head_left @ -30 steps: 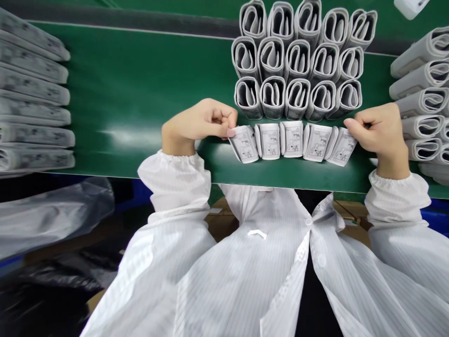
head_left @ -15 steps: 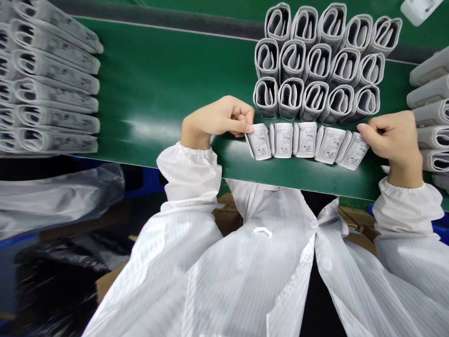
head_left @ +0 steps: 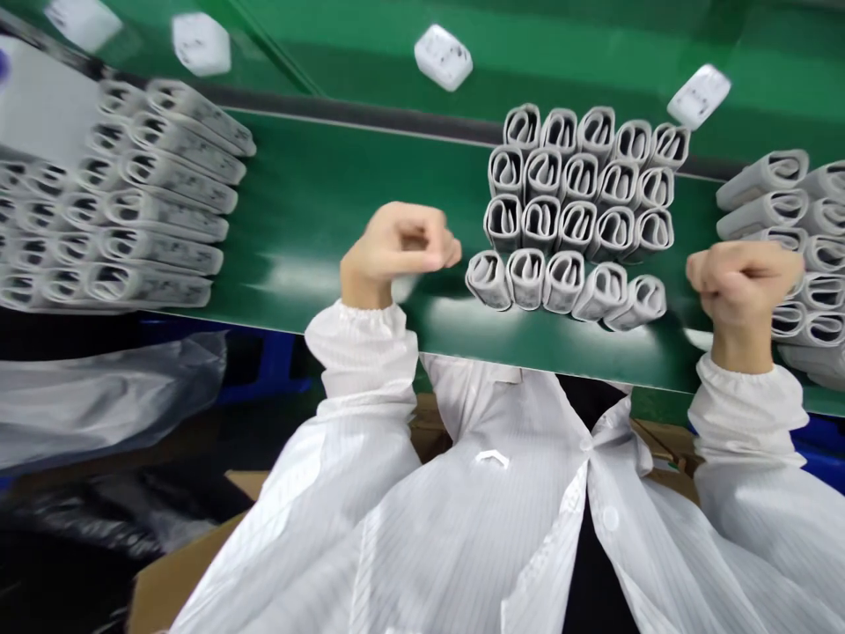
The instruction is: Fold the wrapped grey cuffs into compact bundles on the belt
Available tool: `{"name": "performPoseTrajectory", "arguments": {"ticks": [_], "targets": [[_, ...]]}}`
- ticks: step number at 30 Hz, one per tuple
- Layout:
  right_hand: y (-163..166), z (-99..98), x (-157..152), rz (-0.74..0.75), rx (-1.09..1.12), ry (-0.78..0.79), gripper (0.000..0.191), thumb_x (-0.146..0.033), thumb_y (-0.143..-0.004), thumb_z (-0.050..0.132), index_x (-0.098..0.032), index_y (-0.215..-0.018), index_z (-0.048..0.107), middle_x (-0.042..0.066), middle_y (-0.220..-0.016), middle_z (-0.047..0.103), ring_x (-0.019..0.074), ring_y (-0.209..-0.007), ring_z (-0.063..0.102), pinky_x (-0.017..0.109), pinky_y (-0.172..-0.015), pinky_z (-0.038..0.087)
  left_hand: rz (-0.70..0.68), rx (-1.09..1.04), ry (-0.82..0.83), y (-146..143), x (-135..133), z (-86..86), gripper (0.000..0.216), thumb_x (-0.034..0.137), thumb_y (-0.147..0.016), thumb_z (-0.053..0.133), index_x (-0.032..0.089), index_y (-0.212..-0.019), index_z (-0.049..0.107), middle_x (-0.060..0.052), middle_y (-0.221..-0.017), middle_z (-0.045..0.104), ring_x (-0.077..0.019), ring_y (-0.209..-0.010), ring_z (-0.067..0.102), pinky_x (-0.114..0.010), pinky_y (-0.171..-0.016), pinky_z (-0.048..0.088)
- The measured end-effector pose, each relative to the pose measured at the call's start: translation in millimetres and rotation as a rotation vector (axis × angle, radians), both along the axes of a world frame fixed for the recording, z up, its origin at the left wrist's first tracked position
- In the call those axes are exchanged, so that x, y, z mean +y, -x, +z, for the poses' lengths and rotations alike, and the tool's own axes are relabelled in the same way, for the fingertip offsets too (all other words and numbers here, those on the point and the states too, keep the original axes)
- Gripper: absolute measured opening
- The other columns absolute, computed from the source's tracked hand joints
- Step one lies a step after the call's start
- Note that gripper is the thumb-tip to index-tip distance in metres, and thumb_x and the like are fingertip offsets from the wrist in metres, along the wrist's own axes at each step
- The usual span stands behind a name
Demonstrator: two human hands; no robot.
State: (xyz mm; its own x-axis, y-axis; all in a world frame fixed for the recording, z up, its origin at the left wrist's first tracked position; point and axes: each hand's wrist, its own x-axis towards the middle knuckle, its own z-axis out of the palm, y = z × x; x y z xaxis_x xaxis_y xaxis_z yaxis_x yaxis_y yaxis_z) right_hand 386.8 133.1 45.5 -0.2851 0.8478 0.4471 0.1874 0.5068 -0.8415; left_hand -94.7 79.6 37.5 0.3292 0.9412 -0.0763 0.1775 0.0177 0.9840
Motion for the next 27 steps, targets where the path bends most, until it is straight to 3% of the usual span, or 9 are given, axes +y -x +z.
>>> {"name": "performPoseTrajectory", "arguments": {"ticks": [3,6,9,10,12,14,19,23,27], "targets": [[0,30.2,-4,-0.028,0.352,-0.121,0.079,-0.079,-0.085,0.095,-0.027,-0.051,0.046,-0.005,-0.041,0.029,0.0103,-0.031,0.023,0.038,-0.042,0.014,-0.128,-0.163,-0.086,5,-28,12.5,0.074,0.090,-0.068,0.097,0.033,-0.049,0.054,0.003,-0.039,0.041,-0.0195,-0.040,0.045,-0.048,-0.054,0.055],[11,69.2,9,-0.151,-0.020,-0.173,0.054,-0.052,-0.101,0.084,-0.026,-0.062,0.059,-0.001,-0.055,0.050,0.0154,-0.048,0.043,0.041,-0.053,0.031,-0.522,-0.045,0.079,-32,-56,21.2,0.046,0.072,-0.082,0.099,0.033,-0.071,0.079,-0.004,-0.061,0.069,-0.0268,-0.058,0.068,-0.051,-0.068,0.064],[42,85.3,55,-0.154,-0.479,-0.244,0.020,-0.030,-0.099,0.081,-0.025,-0.081,0.073,0.005,-0.081,0.075,0.0223,-0.078,0.065,0.045,-0.081,0.050,-0.630,0.060,0.046,-104,-74,10.1,0.021,0.049,-0.102,0.085,0.028,-0.102,0.084,-0.006,-0.090,0.085,-0.0239,-0.077,0.079,-0.040,-0.074,0.065],[55,82.5,75,-0.085,-0.581,-0.238,0.010,-0.029,-0.097,0.086,-0.024,-0.095,0.078,0.009,-0.100,0.083,0.0266,-0.098,0.072,0.048,-0.098,0.055,-0.593,0.084,0.024,-127,-76,1.9,0.020,0.046,-0.102,0.083,0.026,-0.109,0.083,-0.006,-0.095,0.086,-0.0233,-0.082,0.079,-0.039,-0.077,0.065],[82,68.3,109,0.020,-0.744,-0.166,0.044,-0.043,-0.091,0.099,-0.021,-0.125,0.080,0.015,-0.129,0.085,0.0343,-0.130,0.070,0.054,-0.122,0.053,-0.418,0.141,-0.036,-161,-74,-16.5,0.020,0.038,-0.101,0.080,0.024,-0.115,0.080,-0.006,-0.100,0.084,-0.0218,-0.086,0.077,-0.037,-0.081,0.064],[100,50.6,126,0.075,-0.862,-0.054,0.069,-0.056,-0.095,0.096,-0.019,-0.149,0.073,0.019,-0.148,0.082,0.0406,-0.143,0.068,0.062,-0.129,0.052,-0.190,0.207,-0.077,-172,-67,-31.5,0.022,0.036,-0.103,0.075,0.023,-0.121,0.079,-0.008,-0.107,0.083,-0.0227,-0.091,0.077,-0.039,-0.088,0.065],[83,34.7,88,0.020,-0.964,0.132,0.082,-0.065,-0.106,0.076,-0.015,-0.168,0.058,0.028,-0.168,0.070,0.0549,-0.148,0.070,0.075,-0.127,0.054,0.103,0.189,-0.126,-120,-74,-50.4,0.042,0.045,-0.106,0.077,0.026,-0.143,0.077,-0.016,-0.148,0.079,-0.0359,-0.140,0.077,-0.057,-0.126,0.062],[49,25.5,42,0.060,-0.680,0.458,0.076,-0.073,-0.105,0.072,-0.023,-0.162,0.062,0.021,-0.157,0.077,0.0440,-0.135,0.079,0.067,-0.123,0.061,0.255,0.080,-0.184,-80,-101,-80.1,0.086,0.059,-0.106,0.080,0.035,-0.182,0.049,-0.016,-0.191,0.045,-0.0430,-0.180,0.045,-0.063,-0.142,0.052],[57,-21.1,-2,0.072,-0.074,0.573,0.095,-0.079,-0.097,0.077,-0.032,-0.175,0.050,0.013,-0.188,0.054,0.0393,-0.171,0.056,0.060,-0.145,0.047,0.480,-0.060,-0.183,-78,-93,-110.4,0.113,0.067,-0.100,0.087,0.039,-0.192,0.028,-0.012,-0.203,0.024,-0.0416,-0.190,0.026,-0.060,-0.157,0.029]]}}
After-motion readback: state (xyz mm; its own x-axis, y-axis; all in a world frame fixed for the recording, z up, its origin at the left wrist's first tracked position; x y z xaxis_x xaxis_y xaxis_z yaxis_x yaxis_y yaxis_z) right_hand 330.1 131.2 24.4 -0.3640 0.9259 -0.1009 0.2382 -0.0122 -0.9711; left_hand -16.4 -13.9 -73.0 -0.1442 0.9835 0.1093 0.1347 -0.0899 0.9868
